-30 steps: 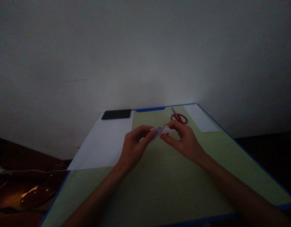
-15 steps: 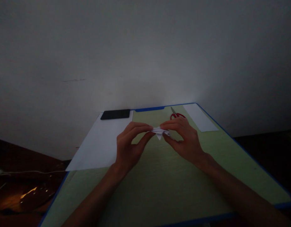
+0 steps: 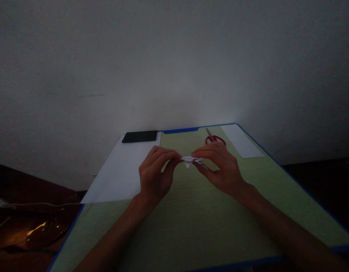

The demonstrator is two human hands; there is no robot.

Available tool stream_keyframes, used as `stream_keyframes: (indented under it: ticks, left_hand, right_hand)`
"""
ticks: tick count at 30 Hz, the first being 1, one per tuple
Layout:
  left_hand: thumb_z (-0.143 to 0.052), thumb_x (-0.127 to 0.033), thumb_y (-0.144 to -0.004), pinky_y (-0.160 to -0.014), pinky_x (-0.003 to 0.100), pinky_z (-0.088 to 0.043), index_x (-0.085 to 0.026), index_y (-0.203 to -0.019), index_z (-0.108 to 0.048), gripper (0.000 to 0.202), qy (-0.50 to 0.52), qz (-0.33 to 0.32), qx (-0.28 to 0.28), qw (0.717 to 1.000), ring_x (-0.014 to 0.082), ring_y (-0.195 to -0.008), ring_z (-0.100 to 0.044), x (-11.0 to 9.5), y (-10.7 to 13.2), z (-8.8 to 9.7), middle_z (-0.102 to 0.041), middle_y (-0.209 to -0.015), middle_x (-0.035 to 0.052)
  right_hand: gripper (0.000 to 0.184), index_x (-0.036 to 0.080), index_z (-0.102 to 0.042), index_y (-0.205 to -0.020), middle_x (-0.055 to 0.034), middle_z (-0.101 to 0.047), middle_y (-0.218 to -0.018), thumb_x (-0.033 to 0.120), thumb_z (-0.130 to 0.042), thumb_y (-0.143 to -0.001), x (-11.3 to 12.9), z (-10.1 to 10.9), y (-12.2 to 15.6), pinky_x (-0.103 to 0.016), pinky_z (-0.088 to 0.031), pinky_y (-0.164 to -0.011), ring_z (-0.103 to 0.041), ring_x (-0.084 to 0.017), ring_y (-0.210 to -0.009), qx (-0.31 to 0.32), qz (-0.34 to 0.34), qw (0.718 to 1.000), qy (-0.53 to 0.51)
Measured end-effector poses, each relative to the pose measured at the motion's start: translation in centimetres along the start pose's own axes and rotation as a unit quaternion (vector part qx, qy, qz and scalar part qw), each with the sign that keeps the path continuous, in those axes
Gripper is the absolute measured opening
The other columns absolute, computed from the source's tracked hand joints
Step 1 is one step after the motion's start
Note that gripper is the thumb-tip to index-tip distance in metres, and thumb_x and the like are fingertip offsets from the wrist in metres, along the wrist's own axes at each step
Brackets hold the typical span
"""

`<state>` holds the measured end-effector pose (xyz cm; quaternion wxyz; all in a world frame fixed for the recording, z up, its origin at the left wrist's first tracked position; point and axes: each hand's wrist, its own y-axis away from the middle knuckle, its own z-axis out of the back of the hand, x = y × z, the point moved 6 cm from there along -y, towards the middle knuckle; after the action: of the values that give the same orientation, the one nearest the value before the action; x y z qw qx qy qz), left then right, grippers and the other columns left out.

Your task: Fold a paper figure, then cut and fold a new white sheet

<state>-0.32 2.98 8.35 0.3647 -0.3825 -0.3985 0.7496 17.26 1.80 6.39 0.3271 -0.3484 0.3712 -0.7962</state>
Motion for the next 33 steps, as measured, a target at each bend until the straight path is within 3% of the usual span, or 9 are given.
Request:
stream_keyframes:
  ticks: [5,14,21,30,33]
  left_hand:
    - [-0.075,-0.017,-0.086,-0.071,0.03,-0.053,-0.021,-0.087,-0.066,0.01,0.018,0.056,0.018,0.998,0.0148,-0.075,-0.065,0.0,0.0,0.1,-0.071,-0.081,0.0]
    - [-0.074,-0.019,-0.087,-0.075,0.031,-0.054,-0.02,-0.095,-0.066,0.011,0.077,0.083,0.044,0.993,0.0158,-0.082,-0.065,0.0,-0.1,-0.3,-0.069,-0.087,0.0024]
    - [-0.071,-0.017,-0.089,-0.079,0.034,-0.055,-0.022,-0.098,-0.069,0.01,0.084,0.045,0.078,0.992,0.0171,-0.085,-0.067,-0.2,0.0,-0.9,-0.073,-0.09,0.0031]
    - [-0.068,-0.015,-0.09,-0.076,0.032,-0.056,-0.02,-0.095,-0.069,0.007,0.067,0.043,0.07,0.994,0.0167,-0.084,-0.067,0.1,0.3,-1.2,-0.072,-0.089,0.0042]
    - [-0.067,-0.014,-0.091,-0.076,0.032,-0.056,-0.02,-0.095,-0.069,0.007,0.064,0.042,0.067,0.995,0.0161,-0.084,-0.066,0.2,0.4,-1.2,-0.071,-0.089,0.0042]
  right_hand:
    - [0.023,0.026,-0.065,-0.11,-0.004,-0.074,-0.099,0.016,-0.066,-0.09,0.2,0.2,-0.2,-0.046,-0.05,-0.091,-0.067,-0.023,-0.093,-0.008,-0.017,1.0,-0.017]
    - [0.025,0.028,-0.066,-0.11,-0.0039,-0.075,-0.099,0.018,-0.069,-0.088,0.2,0.3,-0.1,-0.048,-0.05,-0.092,-0.067,-0.024,-0.091,-0.014,-0.022,0.999,-0.018]
    - [0.017,0.027,-0.066,-0.103,-0.0025,-0.073,-0.091,0.017,-0.065,-0.09,0.6,-0.1,-0.3,-0.046,-0.05,-0.087,-0.064,-0.022,-0.084,0.009,-0.013,1.0,-0.009]
    - [0.029,0.027,-0.065,-0.113,-0.0057,-0.072,-0.102,0.026,-0.072,-0.085,-0.3,-0.3,0.0,-0.048,-0.047,-0.093,-0.065,-0.026,-0.098,-0.008,-0.048,0.997,0.056]
    - [0.023,0.028,-0.067,-0.108,-0.0043,-0.072,-0.098,0.024,-0.071,-0.086,-0.5,-0.4,0.1,-0.047,-0.047,-0.091,-0.065,-0.025,-0.094,-0.011,-0.059,0.996,0.061]
